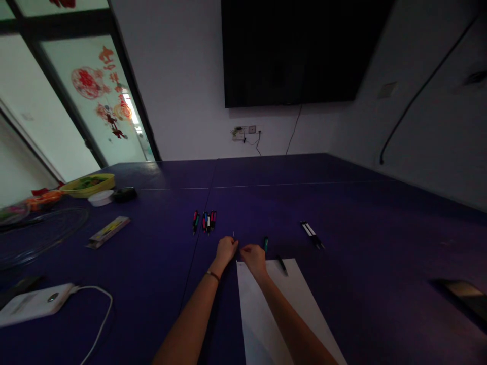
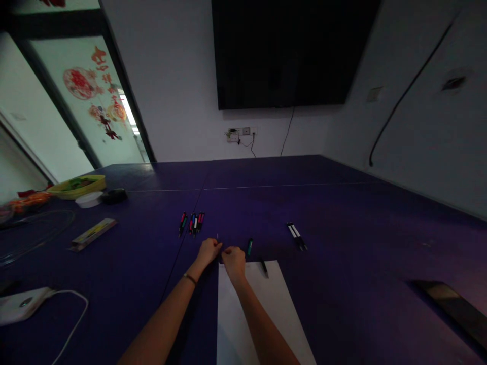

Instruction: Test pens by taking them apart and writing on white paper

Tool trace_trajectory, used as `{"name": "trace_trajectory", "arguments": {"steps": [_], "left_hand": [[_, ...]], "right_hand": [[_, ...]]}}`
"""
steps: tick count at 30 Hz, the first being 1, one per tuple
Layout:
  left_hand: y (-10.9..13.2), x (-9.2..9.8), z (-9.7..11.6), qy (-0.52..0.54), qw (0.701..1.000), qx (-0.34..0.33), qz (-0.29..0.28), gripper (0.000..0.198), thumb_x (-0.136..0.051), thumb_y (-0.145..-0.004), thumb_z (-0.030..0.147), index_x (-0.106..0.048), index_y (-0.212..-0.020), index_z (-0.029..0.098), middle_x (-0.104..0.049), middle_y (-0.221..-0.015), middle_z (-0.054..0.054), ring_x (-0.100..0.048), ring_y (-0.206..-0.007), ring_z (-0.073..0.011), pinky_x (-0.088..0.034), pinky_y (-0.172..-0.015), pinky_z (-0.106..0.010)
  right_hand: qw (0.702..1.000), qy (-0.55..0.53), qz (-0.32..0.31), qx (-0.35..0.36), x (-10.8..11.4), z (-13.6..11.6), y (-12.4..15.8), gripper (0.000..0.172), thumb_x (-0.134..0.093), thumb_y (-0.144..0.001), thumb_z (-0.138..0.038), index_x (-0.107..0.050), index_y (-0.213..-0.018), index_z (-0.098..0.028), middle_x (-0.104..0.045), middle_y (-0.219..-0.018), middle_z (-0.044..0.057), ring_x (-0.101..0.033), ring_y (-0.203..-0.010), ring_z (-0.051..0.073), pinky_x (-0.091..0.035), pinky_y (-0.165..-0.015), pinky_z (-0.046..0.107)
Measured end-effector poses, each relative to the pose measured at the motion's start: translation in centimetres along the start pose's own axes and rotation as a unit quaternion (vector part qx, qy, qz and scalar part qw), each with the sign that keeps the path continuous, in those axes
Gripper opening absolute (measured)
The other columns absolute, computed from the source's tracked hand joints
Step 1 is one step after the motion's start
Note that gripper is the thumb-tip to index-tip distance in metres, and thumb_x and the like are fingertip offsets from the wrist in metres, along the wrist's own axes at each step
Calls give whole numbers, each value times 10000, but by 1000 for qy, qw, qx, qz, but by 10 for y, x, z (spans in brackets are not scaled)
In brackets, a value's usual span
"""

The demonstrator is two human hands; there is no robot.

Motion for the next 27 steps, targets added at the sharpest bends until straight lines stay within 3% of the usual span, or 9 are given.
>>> {"name": "trace_trajectory", "arguments": {"steps": [5,9,13,20,27], "left_hand": [[-13,-12,28,2,998,-41,-43,284,-449,-807,347,-651,-718,167,-667,-697,-50,-613,-685,-115,-413,-618,-180],[-14,-19,37,-35,998,-37,-36,238,-510,-771,331,-648,-830,147,-659,-839,-123,-610,-833,-188,-433,-703,-245],[-12,-21,35,-65,997,-28,-25,295,-494,-778,364,-633,-915,142,-634,-920,-163,-584,-915,-241,-437,-748,-310],[-5,-12,13,-70,997,-18,-3,355,-375,-831,409,-623,-907,166,-637,-913,-134,-587,-900,-223,-435,-742,-308],[8,-20,7,-58,998,1,1,270,-500,-752,392,-616,-895,194,-648,-903,-79,-600,-857,-199,-438,-698,-259]], "right_hand": [[999,18,22,-31,20,28,7,229,-469,-708,-219,-687,-666,-164,-684,-642,37,-630,-647,144,-385,-526,172],[998,24,31,-44,31,42,10,223,-477,-707,-228,-685,-658,-164,-680,-626,37,-632,-657,153,-382,-524,176],[998,28,30,-43,31,43,8,218,-484,-713,-239,-689,-704,-169,-687,-656,32,-634,-674,147,-393,-546,171],[998,46,21,-30,21,29,0,213,-489,-730,-253,-688,-743,-181,-695,-730,32,-633,-722,139,-403,-591,171],[994,91,27,-44,22,25,-15,217,-492,-734,-278,-691,-788,-211,-694,-798,47,-630,-786,161,-410,-613,196]]}}
Point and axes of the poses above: each hand's wrist, its own y-axis away from the middle knuckle, its own x-axis out of the back of the hand, z = x × y, the point moved 6 cm from there along -y, towards the middle knuckle
